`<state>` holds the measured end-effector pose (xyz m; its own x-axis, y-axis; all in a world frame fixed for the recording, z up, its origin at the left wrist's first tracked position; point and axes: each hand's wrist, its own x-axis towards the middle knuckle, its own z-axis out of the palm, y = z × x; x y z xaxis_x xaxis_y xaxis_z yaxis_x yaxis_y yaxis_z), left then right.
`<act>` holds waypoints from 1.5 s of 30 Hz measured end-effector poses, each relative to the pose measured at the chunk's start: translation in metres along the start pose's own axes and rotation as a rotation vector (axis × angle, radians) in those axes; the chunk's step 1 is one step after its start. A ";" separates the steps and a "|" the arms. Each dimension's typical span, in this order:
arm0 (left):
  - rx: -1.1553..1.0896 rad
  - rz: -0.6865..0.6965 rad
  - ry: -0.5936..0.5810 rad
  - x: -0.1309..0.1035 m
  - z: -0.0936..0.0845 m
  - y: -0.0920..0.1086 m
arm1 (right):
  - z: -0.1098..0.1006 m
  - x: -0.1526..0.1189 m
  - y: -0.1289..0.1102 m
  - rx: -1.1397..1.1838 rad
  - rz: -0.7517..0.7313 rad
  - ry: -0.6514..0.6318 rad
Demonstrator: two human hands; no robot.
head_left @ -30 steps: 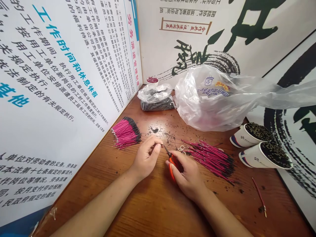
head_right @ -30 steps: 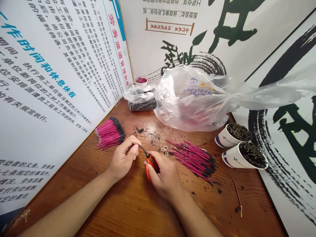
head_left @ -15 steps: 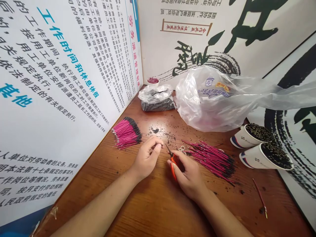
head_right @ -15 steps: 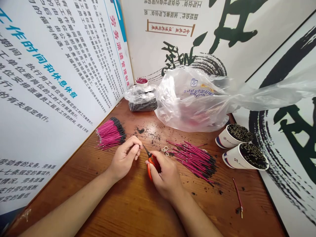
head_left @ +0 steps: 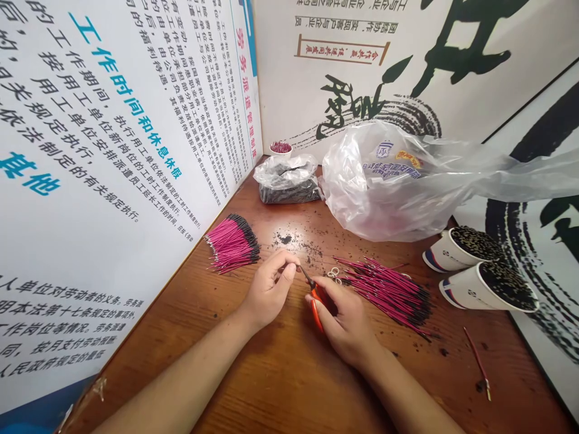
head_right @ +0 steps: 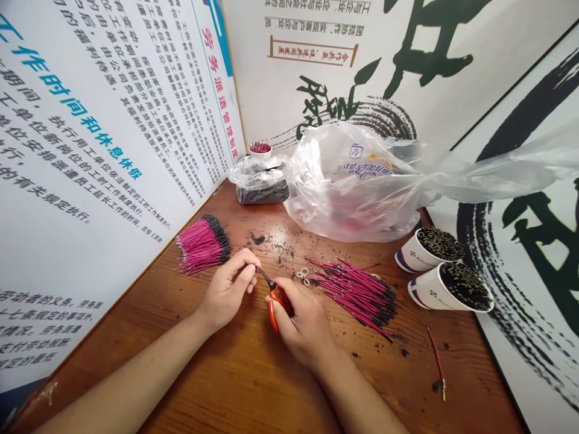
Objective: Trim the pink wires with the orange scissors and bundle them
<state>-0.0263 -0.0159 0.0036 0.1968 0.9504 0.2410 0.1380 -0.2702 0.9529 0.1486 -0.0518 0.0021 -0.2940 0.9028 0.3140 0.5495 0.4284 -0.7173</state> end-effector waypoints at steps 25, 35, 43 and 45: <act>0.014 -0.008 0.007 0.001 0.000 0.004 | 0.000 -0.001 0.002 -0.047 0.013 -0.025; 0.011 -0.026 0.003 0.002 0.000 0.007 | 0.000 0.000 -0.002 -0.021 0.033 -0.006; 0.006 -0.028 -0.009 0.001 0.000 0.006 | 0.001 -0.001 -0.001 -0.022 0.017 -0.018; 0.001 -0.042 -0.014 0.001 0.000 0.007 | 0.001 -0.001 -0.001 -0.020 0.020 -0.018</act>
<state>-0.0248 -0.0165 0.0107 0.2044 0.9586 0.1984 0.1477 -0.2306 0.9618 0.1474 -0.0527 0.0016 -0.2964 0.9106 0.2880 0.5711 0.4107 -0.7108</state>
